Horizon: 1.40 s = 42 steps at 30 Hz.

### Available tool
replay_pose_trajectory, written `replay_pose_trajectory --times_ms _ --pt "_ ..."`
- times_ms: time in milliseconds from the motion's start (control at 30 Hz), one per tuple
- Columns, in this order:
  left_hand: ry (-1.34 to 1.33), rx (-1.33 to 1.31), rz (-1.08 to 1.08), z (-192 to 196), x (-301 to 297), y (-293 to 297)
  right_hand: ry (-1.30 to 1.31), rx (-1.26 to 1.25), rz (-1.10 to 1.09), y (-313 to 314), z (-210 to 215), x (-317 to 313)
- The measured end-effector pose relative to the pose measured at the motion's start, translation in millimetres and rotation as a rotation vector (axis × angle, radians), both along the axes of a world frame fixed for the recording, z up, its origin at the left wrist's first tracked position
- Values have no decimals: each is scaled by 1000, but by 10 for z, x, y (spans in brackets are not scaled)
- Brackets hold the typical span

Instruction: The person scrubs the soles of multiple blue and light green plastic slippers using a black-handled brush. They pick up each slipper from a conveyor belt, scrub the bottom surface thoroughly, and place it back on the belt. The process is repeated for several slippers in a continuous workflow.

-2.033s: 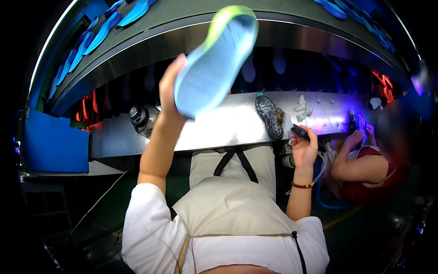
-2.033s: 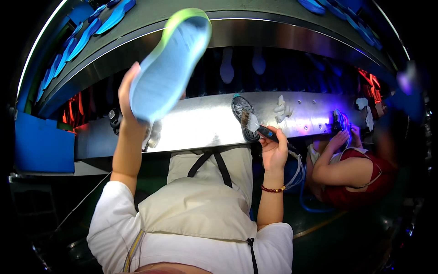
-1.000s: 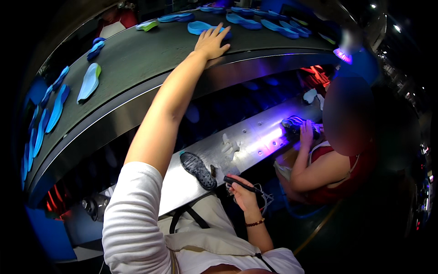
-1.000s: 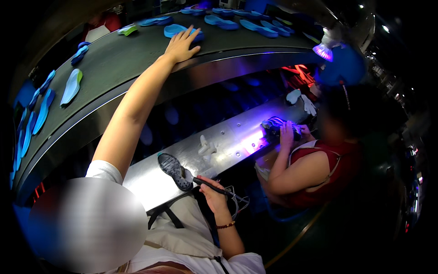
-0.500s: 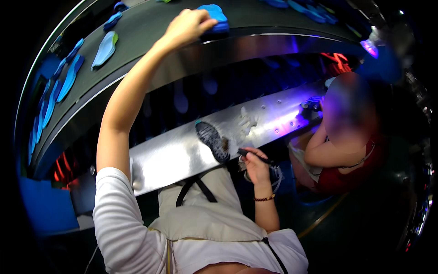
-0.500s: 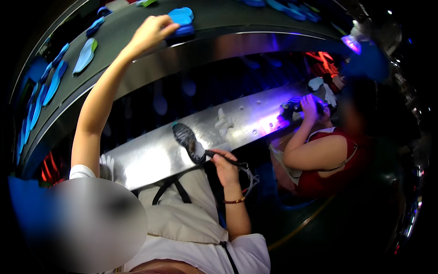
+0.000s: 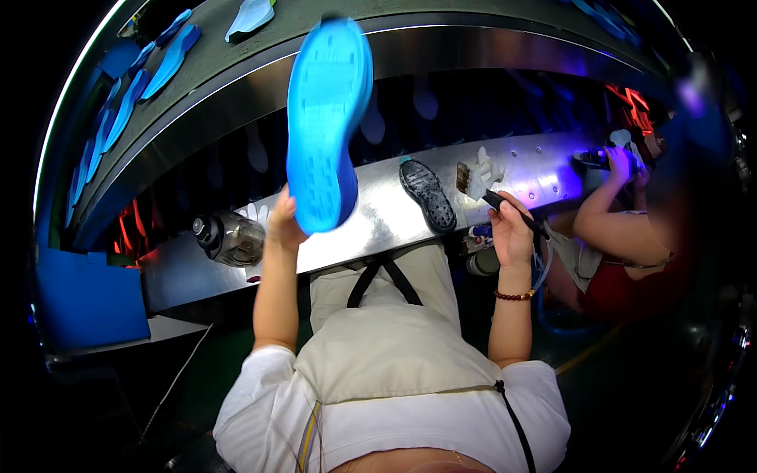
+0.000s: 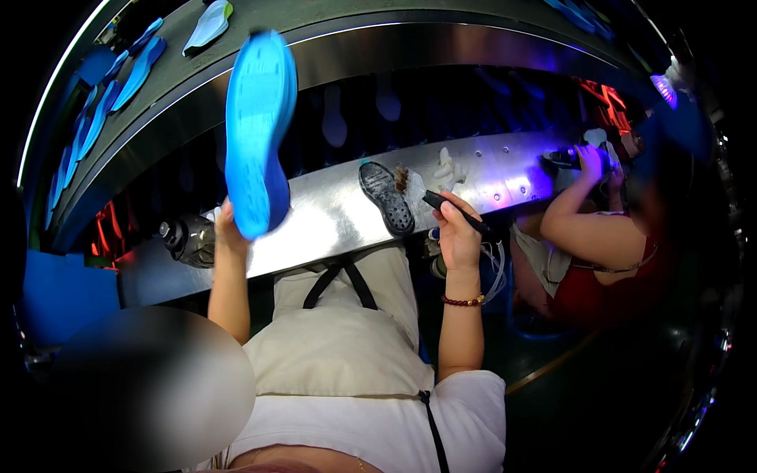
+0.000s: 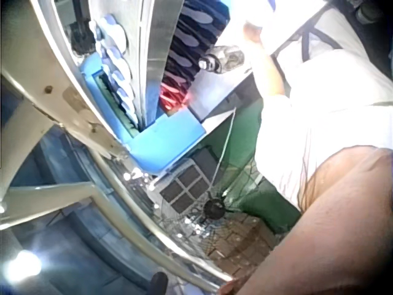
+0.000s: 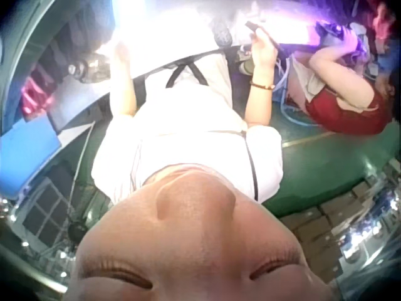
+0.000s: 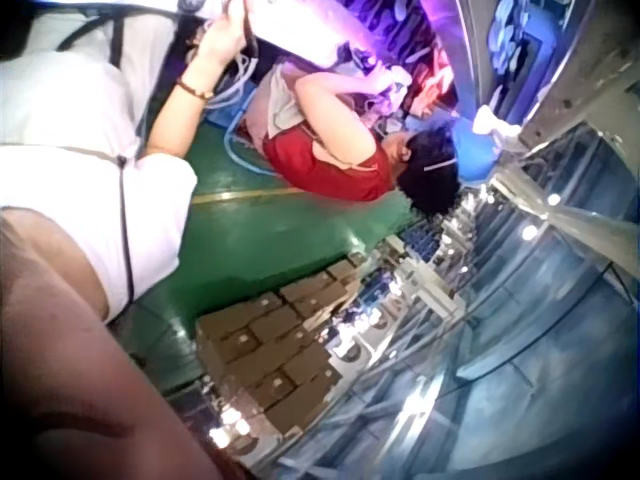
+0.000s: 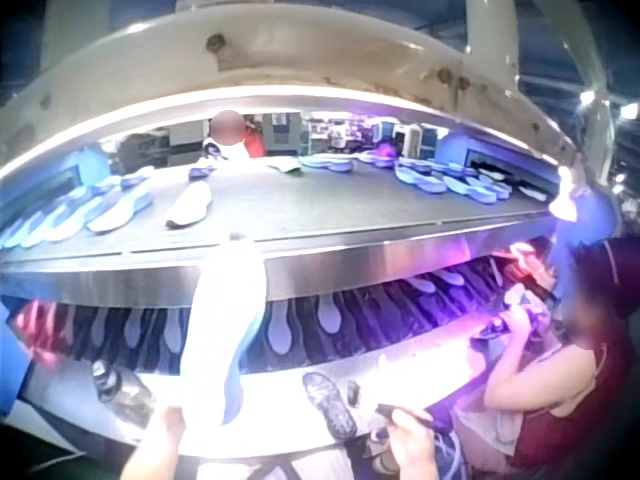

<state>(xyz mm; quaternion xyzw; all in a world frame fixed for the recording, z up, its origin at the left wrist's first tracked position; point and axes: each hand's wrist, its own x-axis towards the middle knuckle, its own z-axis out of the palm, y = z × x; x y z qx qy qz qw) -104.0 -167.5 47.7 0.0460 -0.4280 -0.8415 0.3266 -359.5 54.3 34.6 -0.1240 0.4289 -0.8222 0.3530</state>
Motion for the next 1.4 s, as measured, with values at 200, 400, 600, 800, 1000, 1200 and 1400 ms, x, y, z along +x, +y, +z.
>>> replay_pose_trajectory --times_ms 200,400,600,800,1000,1200,1400 --pt "-355 401 -365 -531 -79 494 40 -36 229 -304 197 338" --pt "45 580 -406 -411 -209 713 100 116 397 -690 137 653" --pt "37 625 -298 -410 -218 809 423 189 343 -1001 293 763" --pt "-175 734 78 -450 -261 695 1261 137 282 -993 296 1193" --pt "-203 563 56 -407 110 420 1175 133 859 -538 257 1080" --pt "-55 608 -217 -251 6 627 689 178 581 -879 725 922" --pt "-162 592 28 -53 -80 616 776 -98 984 -813 776 909"
